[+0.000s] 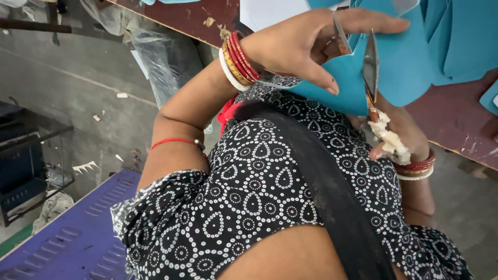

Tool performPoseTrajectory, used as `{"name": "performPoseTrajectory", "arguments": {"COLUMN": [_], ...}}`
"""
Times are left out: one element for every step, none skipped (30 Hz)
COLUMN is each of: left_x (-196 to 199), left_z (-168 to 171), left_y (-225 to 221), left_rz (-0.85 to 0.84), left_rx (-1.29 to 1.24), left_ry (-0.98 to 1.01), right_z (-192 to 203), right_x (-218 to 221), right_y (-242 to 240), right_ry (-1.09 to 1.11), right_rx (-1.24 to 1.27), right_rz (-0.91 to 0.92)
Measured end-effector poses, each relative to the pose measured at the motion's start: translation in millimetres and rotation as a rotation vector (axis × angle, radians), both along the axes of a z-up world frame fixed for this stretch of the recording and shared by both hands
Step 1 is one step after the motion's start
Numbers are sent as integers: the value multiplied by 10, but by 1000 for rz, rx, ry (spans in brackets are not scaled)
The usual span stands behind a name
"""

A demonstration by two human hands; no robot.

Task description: Organizing and trimming blue fabric pieces and paper liners at a workbench.

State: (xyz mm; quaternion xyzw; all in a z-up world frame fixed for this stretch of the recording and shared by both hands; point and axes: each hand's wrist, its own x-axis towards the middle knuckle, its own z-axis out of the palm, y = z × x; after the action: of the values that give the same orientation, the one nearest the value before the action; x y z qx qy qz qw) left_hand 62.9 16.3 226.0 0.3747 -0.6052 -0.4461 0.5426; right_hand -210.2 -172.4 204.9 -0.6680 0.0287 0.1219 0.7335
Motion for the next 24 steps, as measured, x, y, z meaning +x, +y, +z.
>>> {"name": "performPoseTrajectory", "arguments": {"left_x": [-3, -6, -9, -13, -9, 6, 21, 27, 32, 37, 27, 20, 14, 38, 62, 87, 78, 64, 51, 45, 39, 31, 39, 44], "left_z": [22, 24, 25, 28, 16, 7, -1, -23, -47, -71, 15, 102, 189, 70, -50, -168, -144, -121, -98, -74, -49, -26, -47, -69], "left_y": [-12, -26, -38, -50, -51, -49, -47, -34, -22, -11, 4, 19, 35, 40, 44, 52, 47, 39, 31, 32, 34, 38, 39, 38], "left_rz": [-3, -3, -12, -22, -23, -7, 8, 8, 20, 28, 28, 29, 19, 19, 11, -3, -3, 4, 10, 11, 1, -9, -8, 15], "left_rx": [18, 18, 0, -19, -20, -6, 8, 8, -71, -149, -149, 26, 204, 203, 96, -9, -9, -7, -6, -6, 30, 67, 68, 30], "left_ry": [3, 3, -21, -43, -41, -87, -133, -132, -167, -198, -198, -111, -17, -17, -35, -47, -47, -59, -72, -73, -47, -20, -20, -84], "right_z": [-21, -57, -94, -123, -113, -110, -107, -86, -66, -45, -28, -11, 5, 17, 29, 38, 51, 70, 89, 67, 45, 23, 33, 46], "right_x": [-21, -33, -45, -60, -59, -43, -27, -15, -4, 6, 19, 36, 54, 80, 107, 135, 127, 110, 95, 88, 81, 72, 75, 75], "right_y": [-11, -47, -82, -115, -117, -120, -122, -123, -124, -127, -131, -135, -139, -139, -140, -138, -107, -74, -42, -52, -62, -69, -62, -55], "right_ry": [37, 37, 21, 7, 9, -5, -19, -18, -37, -56, -56, -76, -96, -95, -133, -171, -172, -122, -72, -72, -55, -37, -37, -33], "right_rx": [10, 10, -32, -76, -77, -96, -116, -116, -147, -178, -178, -209, -241, -241, -275, -307, -306, -179, -51, -51, -41, -31, -30, -37], "right_rz": [-11, -12, 22, 56, 55, 69, 83, 83, 103, 123, 123, 143, 162, 162, 193, 224, 224, 163, 101, 101, 96, 92, 93, 79]}}
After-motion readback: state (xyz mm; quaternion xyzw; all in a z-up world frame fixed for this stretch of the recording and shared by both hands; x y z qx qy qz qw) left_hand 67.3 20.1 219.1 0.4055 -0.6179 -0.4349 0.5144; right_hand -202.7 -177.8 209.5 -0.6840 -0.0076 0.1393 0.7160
